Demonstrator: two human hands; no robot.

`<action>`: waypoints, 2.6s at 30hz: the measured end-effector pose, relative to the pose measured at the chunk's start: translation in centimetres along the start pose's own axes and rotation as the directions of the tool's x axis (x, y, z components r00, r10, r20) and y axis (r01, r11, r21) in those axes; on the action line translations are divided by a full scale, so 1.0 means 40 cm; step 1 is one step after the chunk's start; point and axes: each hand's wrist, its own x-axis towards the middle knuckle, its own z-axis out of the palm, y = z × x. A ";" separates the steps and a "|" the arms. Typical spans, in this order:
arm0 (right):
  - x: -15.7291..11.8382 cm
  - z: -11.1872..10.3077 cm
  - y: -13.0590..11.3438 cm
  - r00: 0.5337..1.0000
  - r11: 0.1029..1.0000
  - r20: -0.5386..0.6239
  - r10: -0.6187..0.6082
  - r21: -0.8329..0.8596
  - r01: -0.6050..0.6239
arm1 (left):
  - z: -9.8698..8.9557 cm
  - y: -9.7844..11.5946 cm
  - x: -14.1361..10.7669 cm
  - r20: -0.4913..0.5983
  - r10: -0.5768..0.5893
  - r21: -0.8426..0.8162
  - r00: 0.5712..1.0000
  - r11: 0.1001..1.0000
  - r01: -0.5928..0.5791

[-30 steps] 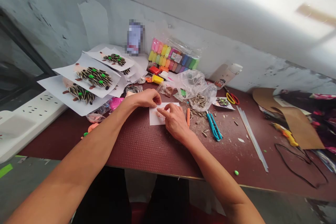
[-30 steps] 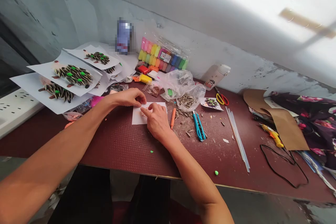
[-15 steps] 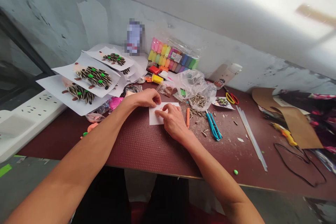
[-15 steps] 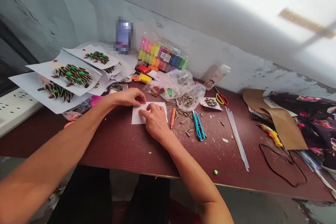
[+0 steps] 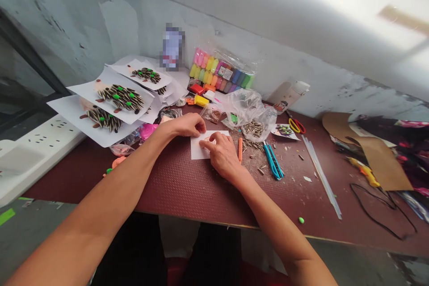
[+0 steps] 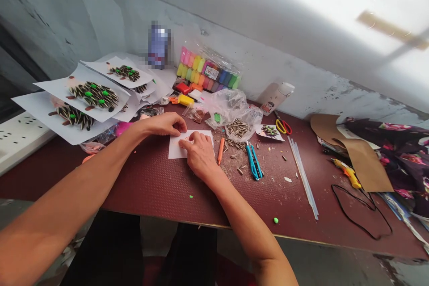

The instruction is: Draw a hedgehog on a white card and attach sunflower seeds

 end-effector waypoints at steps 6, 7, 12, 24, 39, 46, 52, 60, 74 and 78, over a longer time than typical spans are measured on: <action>-0.002 -0.002 0.007 0.999 0.999 -0.017 0.029 -0.025 -0.029 | 0.001 0.000 -0.002 -0.001 -0.002 -0.001 1.000 1.000 0.002; -0.002 -0.001 0.006 1.000 1.000 -0.014 0.015 -0.018 -0.015 | 0.001 0.000 -0.002 -0.001 0.000 -0.004 1.000 1.000 0.000; 0.004 0.005 -0.004 0.999 0.999 0.023 -0.045 0.008 0.045 | 0.001 0.001 -0.002 0.000 -0.002 -0.007 1.000 1.000 0.002; 0.006 0.007 -0.002 0.998 0.998 0.008 -0.063 -0.019 0.063 | 0.002 0.003 -0.002 -0.006 -0.004 0.002 1.000 1.000 0.004; 0.002 -0.003 0.006 0.998 0.998 -0.016 -0.059 -0.033 0.058 | 0.001 0.004 -0.003 -0.003 0.002 -0.005 1.000 1.000 -0.002; 0.004 0.000 0.006 1.000 1.000 0.001 -0.025 -0.018 0.025 | 0.001 -0.001 -0.002 -0.007 0.001 0.003 1.000 1.000 -0.001; -0.002 -0.005 0.005 0.999 0.999 -0.009 -0.038 -0.003 0.038 | 0.001 -0.001 -0.001 -0.008 0.013 -0.003 1.000 1.000 -0.013; 0.003 0.000 -0.006 0.999 0.999 0.022 -0.047 -0.003 0.047 | 0.003 -0.005 0.000 -0.003 0.009 0.000 1.000 1.000 -0.009; 0.000 -0.001 -0.004 0.999 0.999 0.006 -0.042 -0.010 0.042 | 0.001 -0.001 -0.002 -0.009 0.009 0.006 1.000 1.000 -0.009; 0.003 0.001 -0.008 0.998 0.999 0.039 -0.039 -0.018 0.040 | 0.002 -0.005 -0.001 -0.005 0.014 -0.003 1.000 1.000 -0.014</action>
